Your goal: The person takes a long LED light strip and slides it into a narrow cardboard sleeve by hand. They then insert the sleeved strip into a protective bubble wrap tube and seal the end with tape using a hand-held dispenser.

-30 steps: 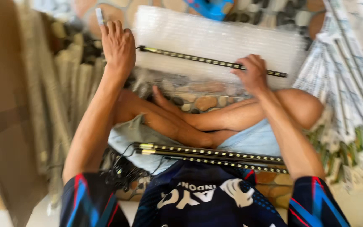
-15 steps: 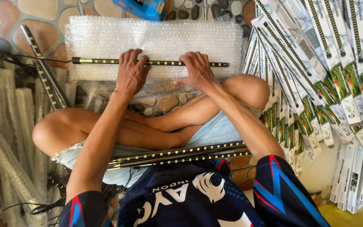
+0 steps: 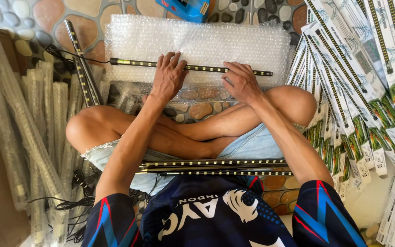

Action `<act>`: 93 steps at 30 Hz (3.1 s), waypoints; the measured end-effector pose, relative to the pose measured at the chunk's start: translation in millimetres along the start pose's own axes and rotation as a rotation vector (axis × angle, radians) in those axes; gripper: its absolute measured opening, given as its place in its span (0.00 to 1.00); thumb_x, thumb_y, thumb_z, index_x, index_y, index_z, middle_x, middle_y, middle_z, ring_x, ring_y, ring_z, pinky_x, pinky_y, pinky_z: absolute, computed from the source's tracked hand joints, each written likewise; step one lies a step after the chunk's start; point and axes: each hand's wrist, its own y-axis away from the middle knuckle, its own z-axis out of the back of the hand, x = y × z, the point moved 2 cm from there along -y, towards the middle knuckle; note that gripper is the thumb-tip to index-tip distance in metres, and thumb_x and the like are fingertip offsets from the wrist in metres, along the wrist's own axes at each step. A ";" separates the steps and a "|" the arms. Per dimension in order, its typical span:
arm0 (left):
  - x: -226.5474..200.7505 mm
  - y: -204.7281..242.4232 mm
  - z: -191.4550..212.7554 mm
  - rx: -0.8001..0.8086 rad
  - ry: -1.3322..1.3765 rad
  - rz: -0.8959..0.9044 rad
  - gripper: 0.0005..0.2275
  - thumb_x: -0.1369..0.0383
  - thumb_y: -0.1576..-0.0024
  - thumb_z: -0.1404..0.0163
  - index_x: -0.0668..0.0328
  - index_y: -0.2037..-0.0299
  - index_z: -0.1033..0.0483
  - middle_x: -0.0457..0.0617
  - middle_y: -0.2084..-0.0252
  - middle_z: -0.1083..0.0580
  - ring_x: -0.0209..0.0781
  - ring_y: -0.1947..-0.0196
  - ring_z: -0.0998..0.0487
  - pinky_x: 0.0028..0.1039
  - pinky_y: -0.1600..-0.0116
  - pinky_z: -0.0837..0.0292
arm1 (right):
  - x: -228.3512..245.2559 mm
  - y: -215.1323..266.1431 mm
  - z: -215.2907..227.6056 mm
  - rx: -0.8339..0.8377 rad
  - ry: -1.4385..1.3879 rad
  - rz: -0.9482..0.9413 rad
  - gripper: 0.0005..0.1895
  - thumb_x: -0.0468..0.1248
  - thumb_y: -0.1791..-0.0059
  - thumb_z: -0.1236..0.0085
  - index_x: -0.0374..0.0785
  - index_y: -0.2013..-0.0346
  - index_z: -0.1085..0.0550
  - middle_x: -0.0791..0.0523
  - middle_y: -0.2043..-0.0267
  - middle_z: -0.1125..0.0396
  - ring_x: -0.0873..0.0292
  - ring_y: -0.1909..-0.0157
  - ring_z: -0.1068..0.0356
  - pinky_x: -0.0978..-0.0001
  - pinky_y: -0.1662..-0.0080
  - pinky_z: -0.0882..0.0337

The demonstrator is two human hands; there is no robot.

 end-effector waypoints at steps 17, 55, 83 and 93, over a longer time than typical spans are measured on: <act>3.5 -9.9 7.6 0.054 0.117 0.029 0.15 0.52 0.40 0.42 0.51 0.52 0.22 0.56 0.41 0.23 0.56 0.35 0.28 0.56 0.34 0.33 | -7.1 -17.8 5.8 -0.162 0.046 -0.130 0.11 0.47 0.37 0.46 0.47 0.59 0.26 0.58 0.61 0.34 0.49 0.53 0.28 0.54 0.50 0.33; -26.5 -17.4 -8.1 -0.131 0.095 0.157 0.15 0.53 0.41 0.42 0.50 0.54 0.31 0.46 0.58 0.37 0.47 0.52 0.33 0.41 0.41 0.40 | -13.7 -9.7 25.8 -0.111 0.183 -0.251 0.17 0.51 0.47 0.32 0.43 0.54 0.22 0.57 0.56 0.39 0.48 0.51 0.35 0.53 0.51 0.34; -30.7 -78.4 -15.8 -0.219 0.070 0.065 0.18 0.59 0.51 0.41 0.50 0.55 0.33 0.47 0.59 0.39 0.50 0.54 0.33 0.42 0.45 0.40 | -31.9 -69.9 -12.8 -0.074 0.128 -0.158 0.25 0.55 0.40 0.48 0.47 0.33 0.27 0.52 0.47 0.39 0.45 0.46 0.36 0.50 0.49 0.36; -11.2 -57.8 62.4 0.171 -0.295 -0.164 0.13 0.63 0.44 0.43 0.53 0.56 0.33 0.51 0.53 0.34 0.51 0.51 0.30 0.38 0.55 0.30 | 38.4 -126.7 86.2 0.398 -0.234 -0.168 0.27 0.58 0.45 0.42 0.36 0.48 0.28 0.40 0.56 0.26 0.32 0.53 0.24 0.37 0.51 0.25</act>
